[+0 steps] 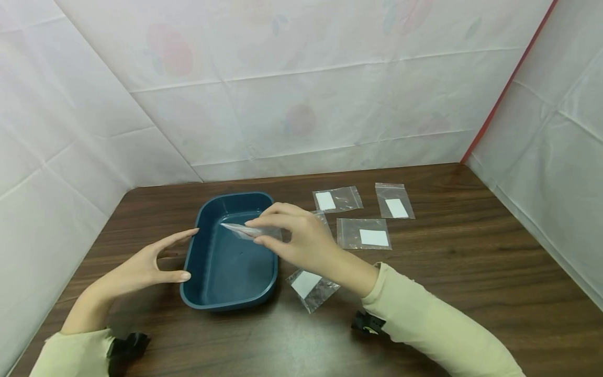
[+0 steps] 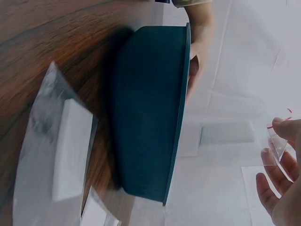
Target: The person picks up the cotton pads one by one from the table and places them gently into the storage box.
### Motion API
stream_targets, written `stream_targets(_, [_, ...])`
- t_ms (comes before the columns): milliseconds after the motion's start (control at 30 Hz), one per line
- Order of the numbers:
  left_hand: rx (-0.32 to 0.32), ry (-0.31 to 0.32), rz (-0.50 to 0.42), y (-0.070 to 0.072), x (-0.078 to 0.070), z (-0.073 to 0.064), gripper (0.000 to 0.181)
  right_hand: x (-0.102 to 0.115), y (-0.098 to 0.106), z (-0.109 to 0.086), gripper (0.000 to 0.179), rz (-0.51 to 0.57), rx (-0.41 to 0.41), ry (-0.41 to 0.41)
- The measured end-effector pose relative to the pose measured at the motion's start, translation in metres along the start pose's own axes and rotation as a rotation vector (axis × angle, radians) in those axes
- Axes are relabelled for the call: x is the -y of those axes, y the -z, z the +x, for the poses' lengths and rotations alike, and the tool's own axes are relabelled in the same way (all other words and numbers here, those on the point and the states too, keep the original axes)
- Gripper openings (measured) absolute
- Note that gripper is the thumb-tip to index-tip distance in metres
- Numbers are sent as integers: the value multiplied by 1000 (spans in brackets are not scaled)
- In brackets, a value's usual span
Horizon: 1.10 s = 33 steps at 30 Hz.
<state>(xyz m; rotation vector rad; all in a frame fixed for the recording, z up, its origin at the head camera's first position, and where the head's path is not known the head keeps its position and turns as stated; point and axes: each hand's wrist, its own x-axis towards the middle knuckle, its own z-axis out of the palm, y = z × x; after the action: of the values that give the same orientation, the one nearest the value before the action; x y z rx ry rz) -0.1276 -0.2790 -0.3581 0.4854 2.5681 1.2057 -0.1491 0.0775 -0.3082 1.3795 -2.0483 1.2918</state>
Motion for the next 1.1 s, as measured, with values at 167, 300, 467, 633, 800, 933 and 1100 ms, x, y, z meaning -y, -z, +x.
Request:
stream_targets(167, [-3,-6,5,0,1,-1,86,1,-11,4,29,10,7,14])
stream_targets(300, [-6,-14,6,-1,2,0,86,0,-18,5,29,9,28,-1])
stream_targets(467, [-8,-20,10,0,3,0,85,-5,-27,4,29,19,61,-20])
stream_targets(633, [-4,-21,9,0,3,0,85,-12,-34,0,28,9,95,-68])
stream_targets(800, [-1,-21,10,0,3,-1,85,-19,-39,-5,29,0,128,-136])
stream_targets(933, [-1,-32,2,1,3,0,85,-23,-43,-8,29,-13,138,-163])
stream_targets(1100, [-2,-37,-1,0,4,1,85,-28,-47,-11,29,-45,155,-176])
